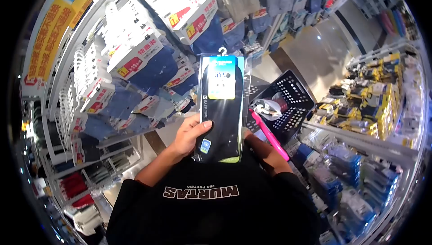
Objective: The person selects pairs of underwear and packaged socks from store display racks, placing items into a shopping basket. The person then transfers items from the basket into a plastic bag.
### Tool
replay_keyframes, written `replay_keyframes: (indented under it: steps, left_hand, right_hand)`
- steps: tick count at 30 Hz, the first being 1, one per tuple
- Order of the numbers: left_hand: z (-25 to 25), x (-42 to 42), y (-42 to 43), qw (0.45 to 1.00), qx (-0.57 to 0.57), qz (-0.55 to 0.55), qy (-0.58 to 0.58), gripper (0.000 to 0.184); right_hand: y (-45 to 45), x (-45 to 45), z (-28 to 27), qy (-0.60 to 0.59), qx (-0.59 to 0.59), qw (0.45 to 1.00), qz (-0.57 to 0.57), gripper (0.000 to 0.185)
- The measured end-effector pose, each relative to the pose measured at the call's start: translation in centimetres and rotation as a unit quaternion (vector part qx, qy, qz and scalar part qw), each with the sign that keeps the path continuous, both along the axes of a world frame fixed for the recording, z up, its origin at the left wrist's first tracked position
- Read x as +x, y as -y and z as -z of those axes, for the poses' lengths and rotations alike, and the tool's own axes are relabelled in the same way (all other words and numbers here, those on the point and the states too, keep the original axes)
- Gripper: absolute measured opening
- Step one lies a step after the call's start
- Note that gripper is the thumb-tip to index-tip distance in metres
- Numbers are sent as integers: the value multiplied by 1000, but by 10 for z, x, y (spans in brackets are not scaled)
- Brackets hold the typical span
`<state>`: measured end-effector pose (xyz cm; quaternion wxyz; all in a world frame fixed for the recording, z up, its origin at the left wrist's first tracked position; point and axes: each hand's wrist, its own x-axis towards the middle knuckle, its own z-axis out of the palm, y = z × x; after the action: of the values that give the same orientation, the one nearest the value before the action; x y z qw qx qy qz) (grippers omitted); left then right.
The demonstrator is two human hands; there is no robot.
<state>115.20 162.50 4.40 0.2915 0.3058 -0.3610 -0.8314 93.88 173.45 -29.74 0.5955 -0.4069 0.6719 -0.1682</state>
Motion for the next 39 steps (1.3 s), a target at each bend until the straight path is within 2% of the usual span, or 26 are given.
replay_keyframes:
  steps: [4,10,19,22,25,26,28,31,32,33,38,39]
  left_hand:
    - [-12,-7,-16,998,29,-48,-27,31]
    - [-39,-5,-30,988,100,-8,-119,42]
    - [-57,42,-35,967,126,45,-217,48]
    - [-56,59,-35,941,112,47,-315,44]
    - [-51,84,-32,941,74,70,-323,44]
    - [-52,92,-33,952,79,61,-290,47]
    - [-58,107,-34,971,82,41,-222,53]
    - [-49,123,-35,973,73,44,-215,53]
    - [-47,128,-34,974,70,48,-211,52]
    - [-42,134,-33,968,62,59,-234,50]
    - [-28,152,-31,950,71,90,-292,44]
    - [-30,155,-31,961,74,75,-258,45]
  right_hand:
    - [-14,-14,7,9,17,999,-34,32]
    - [-20,-34,16,4,36,998,-59,34]
    - [-37,-29,11,-18,51,998,-31,37]
    - [-44,-25,10,-28,51,998,-17,38]
    - [-55,-17,15,-38,48,998,2,39]
    - [-60,-13,18,-40,47,998,12,39]
    - [-73,-6,28,-51,27,998,27,40]
    - [-85,10,27,-183,-179,964,-72,39]
    - [-76,12,26,-134,-75,983,-103,37]
    - [-76,15,21,-97,-23,992,-72,37]
    - [-73,30,-9,5,66,997,39,39]
    - [-71,32,-14,26,74,995,61,39]
